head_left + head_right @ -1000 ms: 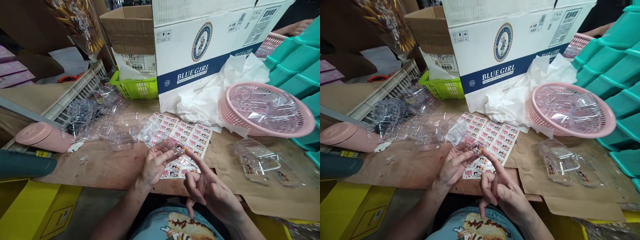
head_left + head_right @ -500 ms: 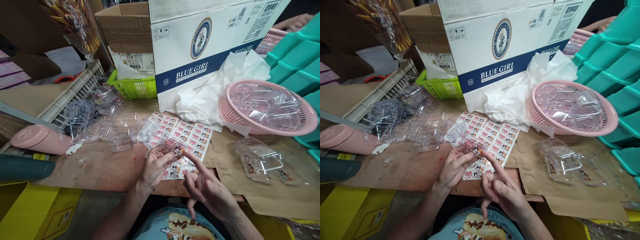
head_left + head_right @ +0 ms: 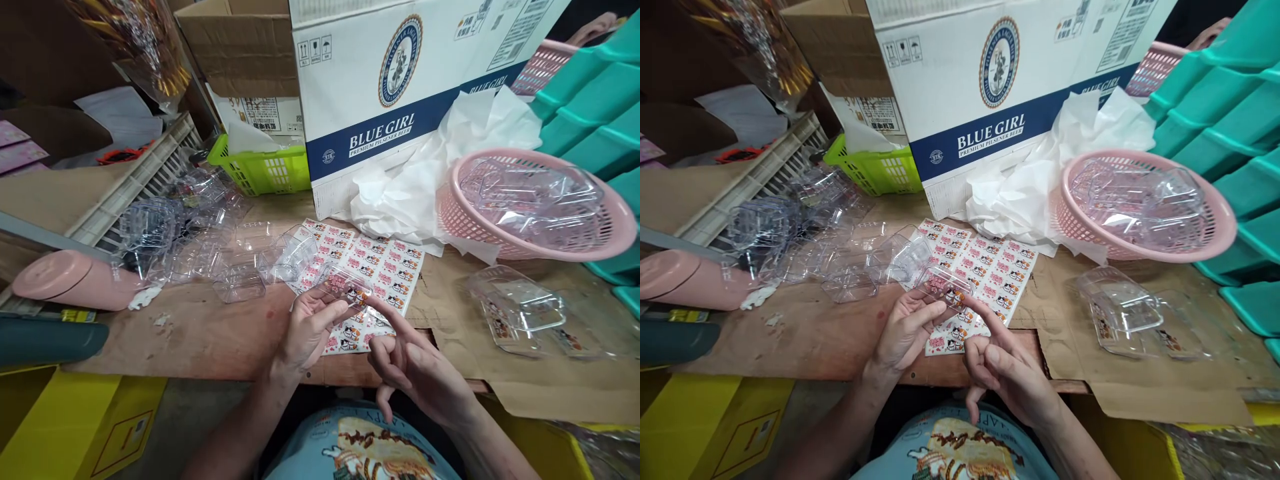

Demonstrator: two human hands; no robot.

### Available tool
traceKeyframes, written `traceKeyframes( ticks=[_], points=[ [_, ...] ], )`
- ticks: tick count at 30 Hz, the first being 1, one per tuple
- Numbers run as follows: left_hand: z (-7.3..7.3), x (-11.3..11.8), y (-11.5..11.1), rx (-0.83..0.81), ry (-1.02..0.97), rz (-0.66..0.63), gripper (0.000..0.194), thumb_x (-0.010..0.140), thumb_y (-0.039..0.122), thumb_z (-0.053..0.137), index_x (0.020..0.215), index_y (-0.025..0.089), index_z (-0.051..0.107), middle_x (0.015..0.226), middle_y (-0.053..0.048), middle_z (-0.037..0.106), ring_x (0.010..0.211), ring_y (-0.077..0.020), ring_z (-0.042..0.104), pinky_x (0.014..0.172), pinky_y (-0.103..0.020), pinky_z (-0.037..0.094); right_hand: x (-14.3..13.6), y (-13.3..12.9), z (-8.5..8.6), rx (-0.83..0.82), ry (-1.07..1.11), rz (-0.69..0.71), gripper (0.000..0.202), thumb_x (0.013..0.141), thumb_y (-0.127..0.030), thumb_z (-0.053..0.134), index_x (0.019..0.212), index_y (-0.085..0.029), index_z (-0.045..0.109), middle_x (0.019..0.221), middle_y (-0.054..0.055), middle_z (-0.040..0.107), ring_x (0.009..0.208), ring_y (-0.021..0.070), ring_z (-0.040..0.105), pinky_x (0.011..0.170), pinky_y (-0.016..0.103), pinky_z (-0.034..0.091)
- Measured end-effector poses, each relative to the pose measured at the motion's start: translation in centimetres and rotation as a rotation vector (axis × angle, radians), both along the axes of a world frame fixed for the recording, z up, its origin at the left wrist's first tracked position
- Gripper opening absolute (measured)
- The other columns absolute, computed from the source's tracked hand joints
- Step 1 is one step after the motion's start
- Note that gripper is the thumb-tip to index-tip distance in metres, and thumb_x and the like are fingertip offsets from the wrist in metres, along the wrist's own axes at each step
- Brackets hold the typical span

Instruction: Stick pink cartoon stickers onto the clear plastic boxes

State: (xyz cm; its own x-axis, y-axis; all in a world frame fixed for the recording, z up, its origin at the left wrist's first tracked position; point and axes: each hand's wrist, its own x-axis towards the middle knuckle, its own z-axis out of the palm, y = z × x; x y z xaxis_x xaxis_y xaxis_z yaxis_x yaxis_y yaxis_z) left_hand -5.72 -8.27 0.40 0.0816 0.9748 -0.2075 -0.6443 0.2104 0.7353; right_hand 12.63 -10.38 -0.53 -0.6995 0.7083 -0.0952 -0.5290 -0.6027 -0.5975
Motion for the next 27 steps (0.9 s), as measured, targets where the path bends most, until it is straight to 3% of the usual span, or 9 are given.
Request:
traceKeyframes(
  ticks=[5,9,12,14,16,18,21,24,27],
  points=[
    [0.0,-0.2,-0.2,0.009,0.004,0.009,0.022,0.077,0.011,0.075,0.098,0.018,0.076,0.105,-0.005,0.078,0.102,-0.0216,0.072,0.099,-0.039,0.055,-0.3,0.1,0.2,0.041,-0.042,-0.022,0.076,0.091,-0.040,0.066,0.155,-0.029,0.027,0.066,-0.007,0.039,0.053,0.0069,0.025,0.052,0.030,0.060],
    [0.0,-0.2,-0.3,-0.012,-0.044,0.034,0.010,0.083,0.024,0.074,0.090,0.017,0.077,0.100,-0.006,0.079,0.098,-0.0226,0.073,0.098,-0.045,0.055,-0.6,0.2,0.7,0.098,-0.111,-0.046,0.075,0.090,-0.043,0.066,0.155,-0.030,0.029,0.065,-0.008,0.036,0.053,0.0075,0.024,0.051,0.030,0.058],
    [-0.2,0.3,-0.2,-0.016,-0.026,0.113,0.012,0.085,0.029,0.072,0.086,0.018,0.077,0.097,-0.005,0.079,0.095,-0.0221,0.074,0.096,-0.047,0.057,-0.4,0.1,0.8,0.210,-0.293,-0.058,0.072,0.094,-0.047,0.058,0.156,-0.030,0.027,0.064,-0.007,0.034,0.052,0.0095,0.028,0.050,0.030,0.056],
    [-0.4,0.6,-0.1,-0.011,-0.005,0.176,0.010,0.084,0.028,0.073,0.085,0.019,0.077,0.097,-0.004,0.079,0.094,-0.0207,0.074,0.096,-0.046,0.057,-0.3,-0.2,0.5,0.435,-0.635,-0.164,0.069,0.097,-0.045,0.054,0.157,-0.028,0.024,0.064,-0.006,0.037,0.052,0.0114,0.034,0.050,0.027,0.050],
    [-0.6,0.9,0.0,-0.009,0.003,0.228,0.008,0.083,0.027,0.075,0.082,0.019,0.077,0.096,-0.003,0.079,0.092,-0.0191,0.074,0.094,-0.044,0.059,-0.5,-0.4,0.1,0.798,-1.064,-0.397,0.071,0.099,-0.037,0.054,0.160,-0.025,0.019,0.066,-0.003,0.045,0.055,0.0137,0.041,0.054,0.027,0.046],
    [-0.7,1.1,0.0,-0.010,0.011,0.238,0.009,0.081,0.027,0.077,0.081,0.018,0.077,0.093,-0.003,0.079,0.088,-0.0175,0.074,0.092,-0.041,0.060,-1.0,-0.6,-0.2,1.182,-1.355,-0.577,0.075,0.099,-0.031,0.054,0.161,-0.024,0.013,0.072,0.001,0.054,0.061,0.0169,0.048,0.059,0.030,0.047],
    [-0.4,1.5,-0.4,-0.006,0.020,0.205,0.009,0.080,0.027,0.078,0.084,0.019,0.078,0.094,-0.003,0.079,0.086,-0.0159,0.074,0.088,-0.035,0.061,-1.5,-0.3,0.1,1.476,-1.535,-0.520,0.067,0.100,-0.035,0.050,0.160,-0.025,0.021,0.084,0.007,0.060,0.074,0.0230,0.056,0.065,0.034,0.049],
    [0.2,2.5,-0.9,-0.010,0.021,0.140,0.007,0.079,0.027,0.079,0.084,0.022,0.078,0.091,-0.001,0.079,0.084,-0.0165,0.075,0.086,-0.035,0.062,-0.5,0.8,1.2,1.387,-1.529,-0.556,0.068,0.097,-0.046,0.054,0.156,-0.021,0.031,0.103,0.013,0.061,0.095,0.0285,0.058,0.078,0.041,0.054],
    [0.3,4.3,-1.3,-0.006,0.076,-0.080,0.012,0.079,0.029,0.079,0.087,0.021,0.078,0.091,-0.004,0.079,0.085,-0.0194,0.075,0.085,-0.037,0.062,2.4,1.6,2.0,1.246,-1.293,-0.602,0.068,0.095,-0.047,0.058,0.154,-0.022,0.033,0.124,0.014,0.056,0.111,0.0262,0.058,0.094,0.041,0.053]
  ],
)
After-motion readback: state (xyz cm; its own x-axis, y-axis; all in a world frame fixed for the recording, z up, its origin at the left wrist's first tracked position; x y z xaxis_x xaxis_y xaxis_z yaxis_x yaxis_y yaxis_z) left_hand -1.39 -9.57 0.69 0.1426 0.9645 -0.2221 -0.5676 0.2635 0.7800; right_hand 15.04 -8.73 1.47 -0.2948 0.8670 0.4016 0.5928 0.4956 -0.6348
